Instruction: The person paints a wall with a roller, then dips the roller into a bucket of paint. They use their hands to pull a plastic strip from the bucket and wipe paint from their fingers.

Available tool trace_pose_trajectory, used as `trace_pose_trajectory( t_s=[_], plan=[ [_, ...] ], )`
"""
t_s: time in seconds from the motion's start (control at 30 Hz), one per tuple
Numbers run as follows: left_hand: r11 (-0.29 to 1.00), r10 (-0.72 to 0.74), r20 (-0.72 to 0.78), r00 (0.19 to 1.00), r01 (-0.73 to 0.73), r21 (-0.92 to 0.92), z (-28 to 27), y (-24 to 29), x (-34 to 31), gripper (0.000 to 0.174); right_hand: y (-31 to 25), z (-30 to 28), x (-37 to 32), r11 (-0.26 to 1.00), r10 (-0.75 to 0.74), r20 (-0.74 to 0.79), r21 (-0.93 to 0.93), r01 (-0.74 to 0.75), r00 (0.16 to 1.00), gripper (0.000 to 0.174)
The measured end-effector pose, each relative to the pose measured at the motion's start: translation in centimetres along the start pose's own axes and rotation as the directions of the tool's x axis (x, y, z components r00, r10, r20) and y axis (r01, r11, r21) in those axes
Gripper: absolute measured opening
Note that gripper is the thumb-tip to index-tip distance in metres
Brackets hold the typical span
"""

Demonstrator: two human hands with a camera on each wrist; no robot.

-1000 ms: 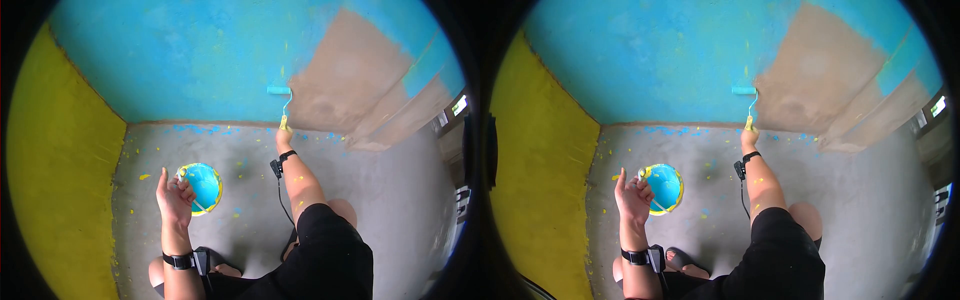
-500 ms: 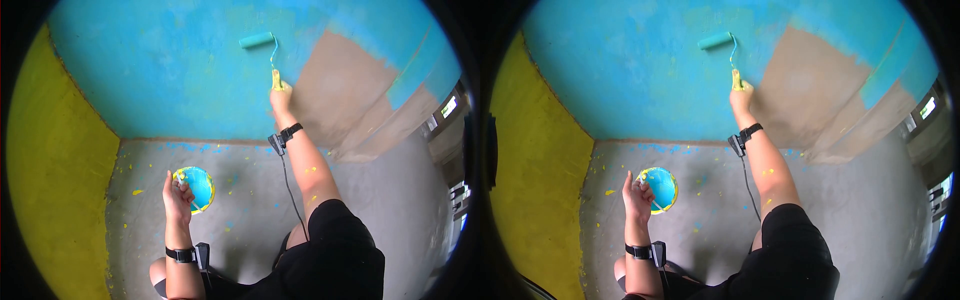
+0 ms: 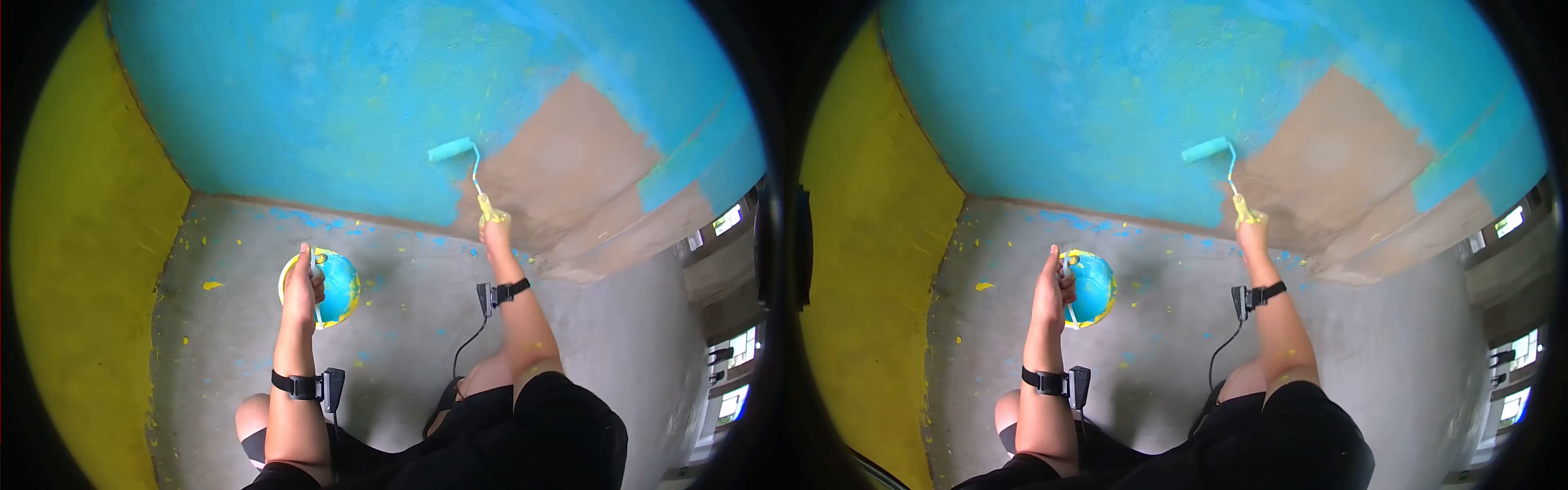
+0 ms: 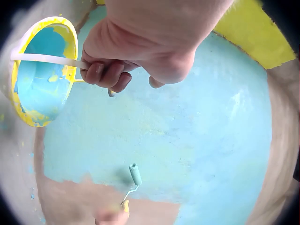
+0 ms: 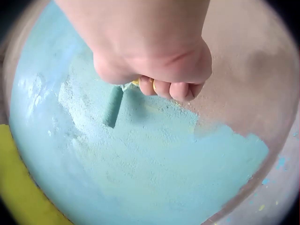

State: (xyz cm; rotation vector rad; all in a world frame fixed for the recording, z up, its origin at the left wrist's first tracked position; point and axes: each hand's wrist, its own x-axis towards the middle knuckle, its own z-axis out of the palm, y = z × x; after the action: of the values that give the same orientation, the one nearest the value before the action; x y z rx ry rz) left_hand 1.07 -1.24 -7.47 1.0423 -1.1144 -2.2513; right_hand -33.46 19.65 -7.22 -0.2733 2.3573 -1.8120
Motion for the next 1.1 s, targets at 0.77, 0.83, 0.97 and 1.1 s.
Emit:
trace_pose_trajectory(
  t_s=[0.77,0.83,0.97,1.1],
  plan=[
    [0.997,0.062,0.061,0.996,-0.065,0.048,1.8,0.1,-1.2,0.051,-0.3,12.1,-13.5,0.708,0.382,0.764,-0.604,0.367,0.52,0.048],
    [0.997,0.062,0.133,0.989,-0.066,0.03,2.4,0.5,-1.3,0.049,-0.8,12.4,-14.1,0.512,0.343,0.737,-0.667,0.541,0.583,0.033],
    [0.999,0.033,0.174,0.984,-0.037,0.022,2.7,0.0,-1.3,0.048,-1.2,12.7,-14.1,0.395,0.434,0.678,-0.735,0.551,0.594,0.028],
    [0.995,0.062,0.177,0.982,-0.074,0.064,3.9,-1.1,-1.4,0.055,0.4,12.6,-12.9,0.458,0.37,0.747,-0.664,0.591,0.553,0.043]
  ],
)
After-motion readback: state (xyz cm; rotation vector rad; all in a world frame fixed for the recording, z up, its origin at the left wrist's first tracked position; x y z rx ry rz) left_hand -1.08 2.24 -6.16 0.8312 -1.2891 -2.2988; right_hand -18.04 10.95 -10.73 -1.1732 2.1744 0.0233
